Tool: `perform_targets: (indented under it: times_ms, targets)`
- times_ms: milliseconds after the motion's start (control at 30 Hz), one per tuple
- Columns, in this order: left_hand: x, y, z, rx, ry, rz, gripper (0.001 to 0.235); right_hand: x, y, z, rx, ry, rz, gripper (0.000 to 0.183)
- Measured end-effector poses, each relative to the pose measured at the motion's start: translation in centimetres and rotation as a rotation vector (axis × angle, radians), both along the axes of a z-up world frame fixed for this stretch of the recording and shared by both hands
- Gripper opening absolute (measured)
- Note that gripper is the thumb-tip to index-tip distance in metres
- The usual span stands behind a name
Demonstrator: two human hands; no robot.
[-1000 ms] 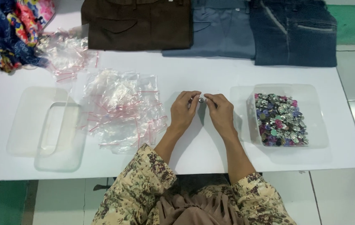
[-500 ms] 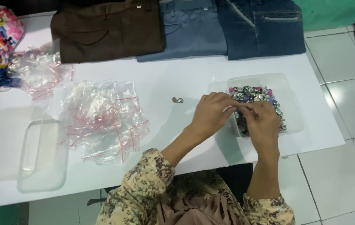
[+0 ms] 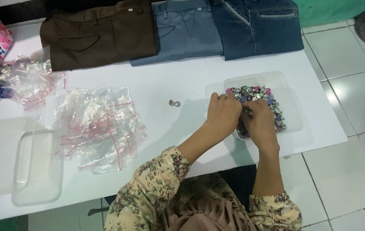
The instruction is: Bagging small metal buttons into plastic zip-lock bags
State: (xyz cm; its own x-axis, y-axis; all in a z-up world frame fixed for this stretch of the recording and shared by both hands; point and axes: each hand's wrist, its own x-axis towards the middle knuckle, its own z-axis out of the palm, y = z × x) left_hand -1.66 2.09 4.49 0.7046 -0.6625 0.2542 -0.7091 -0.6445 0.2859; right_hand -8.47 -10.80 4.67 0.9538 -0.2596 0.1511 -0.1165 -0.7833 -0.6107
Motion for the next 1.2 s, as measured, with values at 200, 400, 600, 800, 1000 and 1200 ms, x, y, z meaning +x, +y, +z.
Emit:
perform_targets:
  times_ms: [200, 400, 600, 800, 1000, 1200]
  targets:
    - [1.3, -0.3, -1.2, -0.042, 0.204, 0.028, 0.012, -0.4, 0.0, 1.0, 0.230, -0.144, -0.132, 0.006]
    - [0.6, -0.1, -0.2, -0.094, 0.158, -0.018, 0.010, -1.2, -0.1, 1.0, 0.526, -0.307, -0.205, 0.009]
    - [-0.5, -1.1, 0.3, -0.035, 0.092, -0.120, 0.021, -1.1, -0.3, 0.7, 0.473, -0.384, -0.170, 0.018]
    - [-0.7, -2.4, -2.1, -0.081, -0.003, -0.101, 0.010, -1.3, -0.3, 0.6, 0.539, -0.444, -0.199, 0.016]
    - [-1.2, -1.4, -0.1, -0.169, -0.005, -0.099, 0.014, -0.8, -2.2, -2.1, 0.692, -0.518, -0.238, 0.016]
    - [-1.6, -0.9, 1.0, -0.211, 0.001, -0.073, 0.012, -1.5, -2.5, -1.1, 0.977, -0.598, -0.258, 0.016]
